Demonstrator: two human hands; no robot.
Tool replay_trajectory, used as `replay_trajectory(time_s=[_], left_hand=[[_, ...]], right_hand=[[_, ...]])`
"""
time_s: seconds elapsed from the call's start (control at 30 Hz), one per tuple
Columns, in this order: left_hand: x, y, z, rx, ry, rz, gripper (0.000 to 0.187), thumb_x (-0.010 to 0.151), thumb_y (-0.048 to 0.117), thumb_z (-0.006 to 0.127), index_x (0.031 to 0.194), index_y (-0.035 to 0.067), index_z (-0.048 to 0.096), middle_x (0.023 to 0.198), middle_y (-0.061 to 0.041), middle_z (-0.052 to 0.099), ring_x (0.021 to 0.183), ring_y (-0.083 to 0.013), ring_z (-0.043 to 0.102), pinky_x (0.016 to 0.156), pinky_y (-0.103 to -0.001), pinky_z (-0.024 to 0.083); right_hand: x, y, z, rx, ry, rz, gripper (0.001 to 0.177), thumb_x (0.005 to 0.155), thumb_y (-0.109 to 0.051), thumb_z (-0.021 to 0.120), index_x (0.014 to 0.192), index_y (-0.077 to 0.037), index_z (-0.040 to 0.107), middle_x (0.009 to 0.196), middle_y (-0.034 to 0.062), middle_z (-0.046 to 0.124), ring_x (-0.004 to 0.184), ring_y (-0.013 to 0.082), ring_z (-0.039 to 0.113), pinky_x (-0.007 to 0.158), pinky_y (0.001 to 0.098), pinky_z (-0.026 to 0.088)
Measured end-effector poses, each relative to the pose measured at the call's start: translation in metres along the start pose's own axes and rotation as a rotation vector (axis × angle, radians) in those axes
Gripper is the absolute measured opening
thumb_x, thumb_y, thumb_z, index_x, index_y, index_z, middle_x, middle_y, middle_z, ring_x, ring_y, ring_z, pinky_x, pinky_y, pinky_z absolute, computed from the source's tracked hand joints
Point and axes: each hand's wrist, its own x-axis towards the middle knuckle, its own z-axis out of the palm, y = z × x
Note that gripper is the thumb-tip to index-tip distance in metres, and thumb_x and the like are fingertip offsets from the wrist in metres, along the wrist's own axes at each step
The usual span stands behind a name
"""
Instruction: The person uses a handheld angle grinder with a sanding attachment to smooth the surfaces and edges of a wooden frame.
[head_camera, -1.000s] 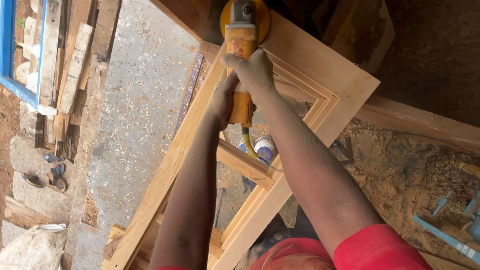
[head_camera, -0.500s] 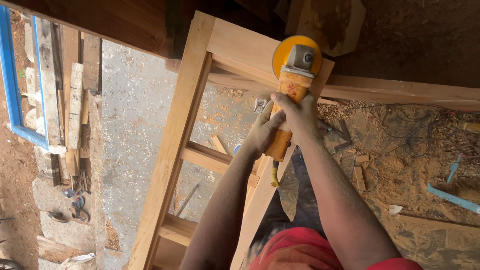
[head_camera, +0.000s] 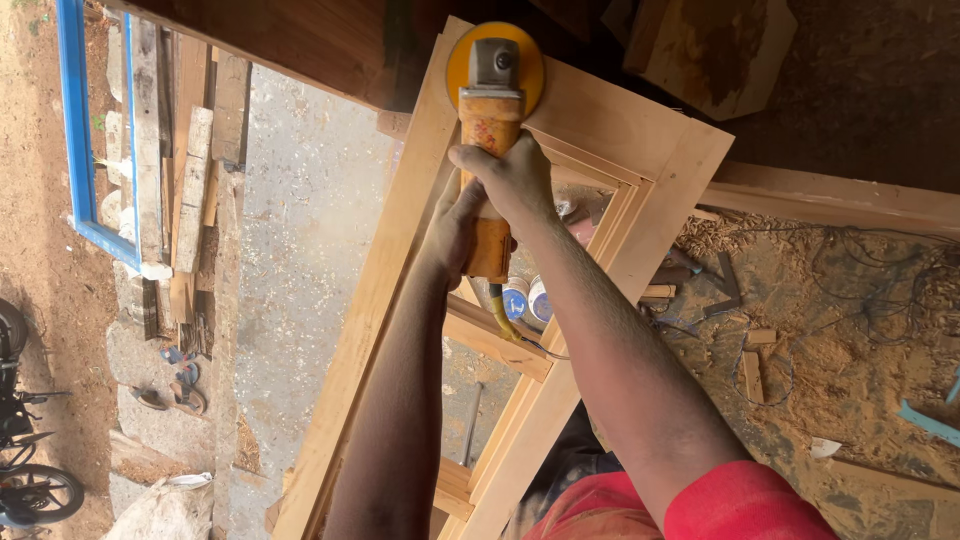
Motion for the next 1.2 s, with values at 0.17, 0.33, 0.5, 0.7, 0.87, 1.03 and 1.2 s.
replay_trajectory(time_s=[0.17, 0.33, 0.5, 0.7, 0.87, 1.03, 1.2], left_hand=[[0.001, 0.011, -0.026, -0.149, 0.12, -0.065, 0.055, 0.103, 0.051, 0.049, 0.124, 0.0, 0.058, 0.088, -0.014, 0.07, 0.07, -0.0259, 0.072, 0.061, -0.039, 0.063], [-0.007, -0.025, 0.008, -0.351, 0.111, -0.021, 0.052, 0.103, 0.048, 0.051, 0.132, 0.005, 0.051, 0.094, -0.014, 0.07, 0.074, -0.0258, 0.073, 0.062, -0.04, 0.064], [-0.035, -0.067, 0.073, -0.415, -0.02, 0.07, 0.046, 0.106, 0.039, 0.054, 0.142, 0.011, 0.044, 0.105, -0.016, 0.067, 0.079, -0.0264, 0.072, 0.064, -0.041, 0.062], [-0.053, -0.124, 0.13, -0.297, -0.098, 0.132, 0.051, 0.109, 0.032, 0.056, 0.149, 0.004, 0.043, 0.128, -0.014, 0.063, 0.112, -0.0197, 0.066, 0.093, -0.034, 0.057], [-0.062, -0.157, 0.171, -0.39, -0.146, 0.087, 0.061, 0.104, 0.029, 0.06, 0.155, 0.005, 0.036, 0.132, -0.012, 0.062, 0.119, -0.0192, 0.063, 0.102, -0.034, 0.052], [-0.058, -0.154, 0.188, -0.166, -0.127, 0.033, 0.066, 0.099, 0.031, 0.064, 0.156, 0.007, 0.039, 0.124, -0.013, 0.067, 0.11, -0.0216, 0.066, 0.095, -0.036, 0.053], [-0.049, -0.148, 0.186, -0.001, -0.084, 0.048, 0.069, 0.096, 0.034, 0.067, 0.155, 0.009, 0.042, 0.123, -0.012, 0.068, 0.11, -0.0196, 0.068, 0.095, -0.035, 0.053]], right_hand=[[0.022, -0.014, 0.038, -0.049, -0.107, 0.038, 0.056, 0.073, -0.039, 0.08, 0.104, 0.005, 0.064, 0.094, 0.0159, 0.075, 0.08, 0.023, 0.077, 0.071, 0.0351, 0.063], [0.007, -0.005, 0.014, -0.21, -0.073, -0.01, 0.064, 0.068, -0.036, 0.086, 0.107, 0.007, 0.059, 0.098, 0.0164, 0.073, 0.084, 0.0238, 0.076, 0.074, 0.0349, 0.062], [-0.051, 0.015, -0.06, -0.229, -0.051, 0.041, 0.048, 0.075, -0.03, 0.083, 0.107, 0.003, 0.067, 0.094, 0.0129, 0.074, 0.079, 0.0208, 0.074, 0.069, 0.0338, 0.061], [-0.105, 0.044, -0.123, -0.077, 0.026, 0.103, 0.04, 0.081, -0.014, 0.079, 0.114, 0.004, 0.064, 0.099, 0.0111, 0.073, 0.082, 0.0175, 0.073, 0.071, 0.0327, 0.062], [-0.134, 0.055, -0.158, 0.001, 0.113, 0.157, 0.045, 0.08, -0.011, 0.078, 0.119, 0.002, 0.06, 0.102, 0.0101, 0.069, 0.084, 0.0177, 0.072, 0.07, 0.0326, 0.062], [-0.146, 0.057, -0.178, 0.074, 0.198, 0.194, 0.04, 0.083, -0.011, 0.076, 0.117, 0.004, 0.062, 0.102, 0.0136, 0.069, 0.085, 0.0218, 0.073, 0.07, 0.0375, 0.063], [-0.137, 0.057, -0.179, 0.068, 0.238, 0.214, 0.038, 0.087, -0.013, 0.074, 0.119, 0.004, 0.062, 0.104, 0.0125, 0.069, 0.087, 0.0204, 0.073, 0.072, 0.0366, 0.063]])
